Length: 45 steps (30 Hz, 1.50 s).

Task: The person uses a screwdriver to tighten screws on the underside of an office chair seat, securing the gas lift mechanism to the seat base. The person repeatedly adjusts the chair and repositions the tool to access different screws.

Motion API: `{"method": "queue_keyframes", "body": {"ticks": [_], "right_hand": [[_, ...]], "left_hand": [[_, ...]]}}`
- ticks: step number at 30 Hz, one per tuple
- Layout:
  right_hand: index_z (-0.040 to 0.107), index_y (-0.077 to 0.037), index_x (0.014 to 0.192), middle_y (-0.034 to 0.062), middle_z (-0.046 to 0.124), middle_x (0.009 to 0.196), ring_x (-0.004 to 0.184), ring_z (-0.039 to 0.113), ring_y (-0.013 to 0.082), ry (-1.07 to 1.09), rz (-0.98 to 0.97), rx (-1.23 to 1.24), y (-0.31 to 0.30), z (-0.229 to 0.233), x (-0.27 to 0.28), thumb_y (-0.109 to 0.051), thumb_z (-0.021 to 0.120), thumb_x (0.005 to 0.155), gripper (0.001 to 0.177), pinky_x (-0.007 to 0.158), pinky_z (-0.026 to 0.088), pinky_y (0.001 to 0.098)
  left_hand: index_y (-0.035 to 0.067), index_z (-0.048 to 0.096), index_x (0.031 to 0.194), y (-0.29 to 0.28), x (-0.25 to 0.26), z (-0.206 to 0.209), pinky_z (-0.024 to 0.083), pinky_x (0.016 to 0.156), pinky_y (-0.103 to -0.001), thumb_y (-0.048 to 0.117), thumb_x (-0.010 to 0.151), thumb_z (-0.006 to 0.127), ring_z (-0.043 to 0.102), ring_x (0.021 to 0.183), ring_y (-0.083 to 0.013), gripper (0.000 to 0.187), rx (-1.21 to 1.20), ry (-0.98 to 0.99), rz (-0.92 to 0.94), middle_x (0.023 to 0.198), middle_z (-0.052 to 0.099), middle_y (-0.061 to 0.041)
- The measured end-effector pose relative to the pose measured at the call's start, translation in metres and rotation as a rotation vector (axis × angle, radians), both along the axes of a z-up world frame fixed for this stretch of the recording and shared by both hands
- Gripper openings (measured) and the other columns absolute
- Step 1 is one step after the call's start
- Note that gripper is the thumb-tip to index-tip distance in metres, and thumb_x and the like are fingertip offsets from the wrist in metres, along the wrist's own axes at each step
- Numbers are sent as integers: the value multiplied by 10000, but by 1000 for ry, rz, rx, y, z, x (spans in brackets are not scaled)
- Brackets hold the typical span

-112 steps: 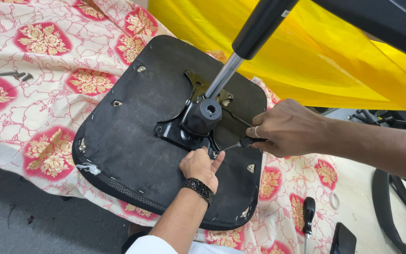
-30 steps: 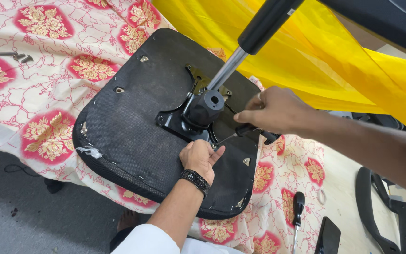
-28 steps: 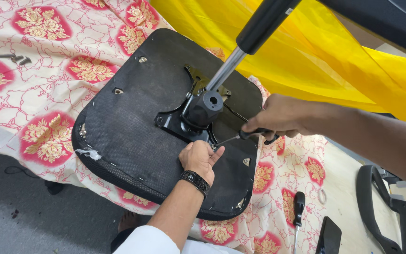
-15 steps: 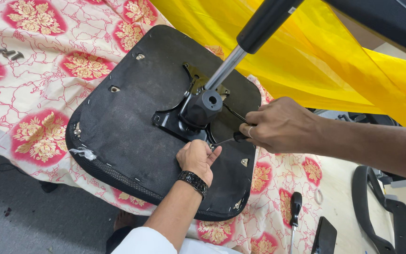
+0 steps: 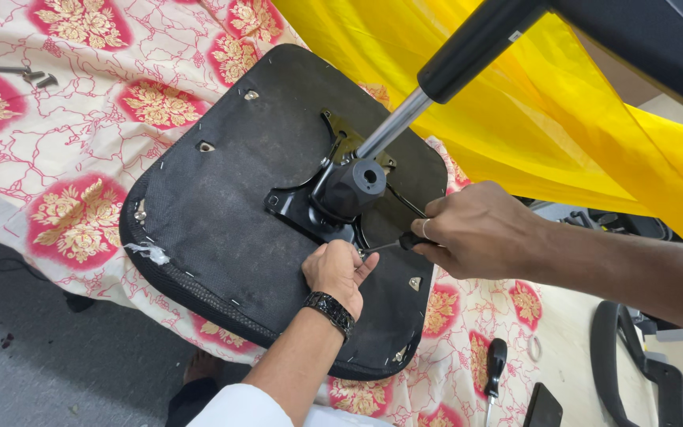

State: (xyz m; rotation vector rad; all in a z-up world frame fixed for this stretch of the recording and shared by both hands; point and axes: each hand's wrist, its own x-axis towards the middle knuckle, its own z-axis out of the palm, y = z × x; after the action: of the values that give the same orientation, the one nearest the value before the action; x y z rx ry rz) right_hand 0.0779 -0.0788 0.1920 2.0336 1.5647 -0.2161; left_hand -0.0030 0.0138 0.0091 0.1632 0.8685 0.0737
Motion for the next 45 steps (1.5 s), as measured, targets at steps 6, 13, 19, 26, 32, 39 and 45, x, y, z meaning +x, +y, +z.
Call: {"method": "queue_keyframes", "body": {"ticks": [6,13,19,26,32,39,45], "right_hand": [[813,-133,1057,69,713,827,608,688,282,105,-13,142,-16,0,-3,-295,746,772,335,499,522,440],[834,-15,974,159,783,868,613,597,237,170,-1171,45,23,7,12,-456,779,858,460,613,443,408],[767,-104,1027,107,667,742,675,679,324,98,60,8,5,9,13,-380,766,833,337,609,531,467],[767,-59,1083,101,751,872,767,702,295,258,-156,314,6,5,23,-443,806,801,478,644,535,454],[790,5,822,181,731,704,746,684,390,93,-989,-115,35,13,23,-499,717,908,517,610,475,436],[739,-82,889,82,603,633,571,646,313,54,170,5,7,7,5,-398,744,822,323,461,507,440],[755,-72,987,51,618,663,622,661,234,57,386,110,-8,7,6,-395,759,829,360,535,525,398]], "left_hand": [[-18,476,717,-1,-2,0,675,701,-350,-125,696,486,580,700,-208,109,26,-40,-16,839,505,-108],[-22,493,718,1,-2,-3,667,709,-346,-125,693,494,594,722,-217,106,14,-52,-19,869,514,-109],[-31,489,715,2,4,-5,670,707,-360,-138,685,481,590,715,-227,112,-3,-30,5,866,508,-115],[-13,475,703,-1,0,-8,671,715,-372,-134,691,491,583,704,-219,123,-18,-68,-1,852,503,-104],[-7,478,706,0,-3,-4,673,701,-372,-136,677,489,583,701,-216,132,-16,-56,8,850,507,-102],[-23,499,724,5,0,3,668,708,-358,-144,668,492,620,710,-238,134,-37,38,1,871,543,-98],[-9,480,709,2,-1,-2,672,715,-364,-135,659,484,577,685,-204,135,-38,-44,6,827,505,-90]]}}
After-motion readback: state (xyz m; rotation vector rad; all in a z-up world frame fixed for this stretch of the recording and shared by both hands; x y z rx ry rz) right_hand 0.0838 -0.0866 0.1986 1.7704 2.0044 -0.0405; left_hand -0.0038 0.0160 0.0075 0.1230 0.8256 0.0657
